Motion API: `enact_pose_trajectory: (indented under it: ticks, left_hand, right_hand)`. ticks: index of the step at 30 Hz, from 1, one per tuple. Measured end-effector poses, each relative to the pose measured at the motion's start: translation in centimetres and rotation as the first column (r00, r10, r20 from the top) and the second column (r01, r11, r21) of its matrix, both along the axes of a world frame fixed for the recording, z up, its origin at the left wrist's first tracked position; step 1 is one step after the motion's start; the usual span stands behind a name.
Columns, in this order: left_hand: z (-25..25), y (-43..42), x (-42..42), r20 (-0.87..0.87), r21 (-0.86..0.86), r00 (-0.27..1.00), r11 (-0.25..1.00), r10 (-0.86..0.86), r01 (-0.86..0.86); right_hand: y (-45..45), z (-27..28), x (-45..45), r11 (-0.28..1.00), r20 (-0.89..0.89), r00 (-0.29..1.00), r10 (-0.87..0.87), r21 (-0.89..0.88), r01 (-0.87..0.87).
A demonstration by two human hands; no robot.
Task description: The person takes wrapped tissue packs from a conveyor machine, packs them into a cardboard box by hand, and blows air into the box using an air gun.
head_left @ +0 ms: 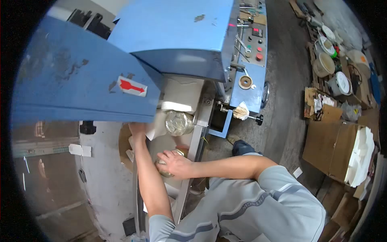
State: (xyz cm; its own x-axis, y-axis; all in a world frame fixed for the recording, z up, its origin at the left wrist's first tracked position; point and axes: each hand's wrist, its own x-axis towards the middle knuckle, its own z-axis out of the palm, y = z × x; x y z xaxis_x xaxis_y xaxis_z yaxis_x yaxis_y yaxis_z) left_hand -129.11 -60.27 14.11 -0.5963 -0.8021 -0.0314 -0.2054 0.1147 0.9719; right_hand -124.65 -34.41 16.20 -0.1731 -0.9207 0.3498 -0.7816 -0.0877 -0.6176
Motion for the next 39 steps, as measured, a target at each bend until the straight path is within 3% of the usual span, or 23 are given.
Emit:
enact_pose_trajectory:
  ticks: [4,7,9,12,13,15,17,18,19,20,21,23,24,26,27,28,29,31,32,35,36,39]
  left_hand:
    - [-0.3,-0.8,5.8,-0.052,0.249,0.991,0.962,0.127,-0.110]
    - [4.1,0.2,10.3,-0.204,0.459,0.955,0.882,0.217,-0.103]
    - [5.8,-1.2,14.9,-0.327,0.372,0.922,0.925,0.207,-0.076]
    - [12.1,1.5,18.9,-0.209,0.178,0.931,0.948,0.299,-0.265]
    - [13.2,2.5,20.1,-0.185,0.127,0.924,0.941,0.333,-0.314]
    - [14.6,4.5,22.3,0.007,-0.012,0.957,0.957,0.291,-0.291]
    - [13.9,6.1,23.4,0.241,-0.118,0.917,0.947,0.318,-0.298]
    - [12.6,7.0,23.9,0.231,-0.102,0.937,0.964,0.263,-0.245]
    - [12.7,8.4,23.4,0.352,-0.129,0.901,0.967,0.253,-0.221]
    - [10.7,8.7,23.8,0.411,-0.126,0.879,0.970,0.242,-0.208]
    - [9.1,9.2,23.5,0.480,-0.166,0.840,0.966,0.253,-0.196]
    - [7.9,10.8,22.3,0.505,-0.169,0.831,0.971,0.233,-0.170]
    - [7.2,11.4,21.9,0.529,-0.311,0.791,0.938,0.307,-0.156]
    - [7.8,13.2,20.7,0.310,-0.305,0.847,0.889,0.433,-0.342]
    - [7.9,13.9,20.6,0.202,-0.290,0.850,0.859,0.487,-0.423]
    - [5.6,13.5,21.0,0.071,-0.188,0.890,0.883,0.450,-0.431]
    - [3.8,13.3,21.6,0.044,-0.037,0.922,0.923,0.384,-0.382]
    - [3.3,13.8,21.7,-0.045,0.259,0.963,0.934,0.267,-0.247]
    - [3.2,14.2,21.7,-0.091,0.295,0.952,0.921,0.293,-0.255]
    - [2.9,14.9,22.1,-0.221,0.438,0.896,0.860,0.386,-0.263]
    - [2.6,15.1,22.6,-0.253,0.510,0.869,0.822,0.425,-0.253]
    - [0.5,15.8,24.0,-0.421,0.681,0.743,0.723,0.520,-0.120]
  right_hand:
    - [-0.1,0.7,-0.2,0.999,0.040,0.999,0.033,-0.001,-0.033]
    - [-1.1,1.4,-0.6,0.995,-0.116,0.990,0.075,0.077,-0.067]
    - [-2.7,1.0,-1.0,0.997,-0.179,0.983,0.047,0.076,-0.033]
    - [-6.1,1.5,-3.1,0.985,-0.206,0.976,0.070,0.169,-0.035]
    - [-7.6,0.1,-3.7,0.992,-0.259,0.966,0.020,0.125,0.013]
    - [-10.1,0.9,-6.3,0.966,-0.242,0.970,0.034,0.258,0.031]
    - [-11.5,0.1,-7.9,0.969,-0.378,0.901,-0.215,0.030,0.245]
    - [-12.6,-1.1,-9.7,0.976,-0.308,0.935,-0.177,0.071,0.208]
    - [-14.4,-4.2,-11.0,0.950,-0.413,0.855,-0.314,-0.135,0.283]
    - [-12.7,3.2,-10.1,0.888,-0.302,0.944,-0.132,0.388,0.249]
    - [-12.6,0.1,-9.7,0.955,-0.400,0.881,-0.254,0.042,0.295]
    - [-10.4,2.9,-6.8,0.965,-0.342,0.912,-0.228,-0.206,0.164]
    - [-9.5,2.4,-5.2,0.985,-0.182,0.974,-0.133,-0.131,0.110]
    - [-7.3,2.3,-3.2,0.993,0.228,0.972,0.062,0.083,-0.083]
    - [-7.0,1.1,-2.1,0.968,0.489,0.872,-0.022,0.230,-0.104]
    - [-6.7,-0.4,-1.4,0.950,0.599,0.800,-0.043,0.273,-0.153]
    - [-6.7,-1.7,-0.8,0.930,0.696,0.715,-0.070,0.304,-0.205]
    - [-7.0,-3.4,1.3,0.958,0.711,0.703,-0.027,0.219,-0.185]
    - [-7.1,-3.9,2.3,0.969,0.716,0.699,-0.004,0.176,-0.175]
    - [-7.2,-1.6,4.5,0.979,0.348,0.936,-0.044,0.201,-0.029]
    - [-6.7,1.2,4.8,0.971,0.279,0.959,-0.051,0.237,-0.017]
    - [-5.3,7.1,4.1,0.981,0.043,0.989,0.145,0.125,-0.149]
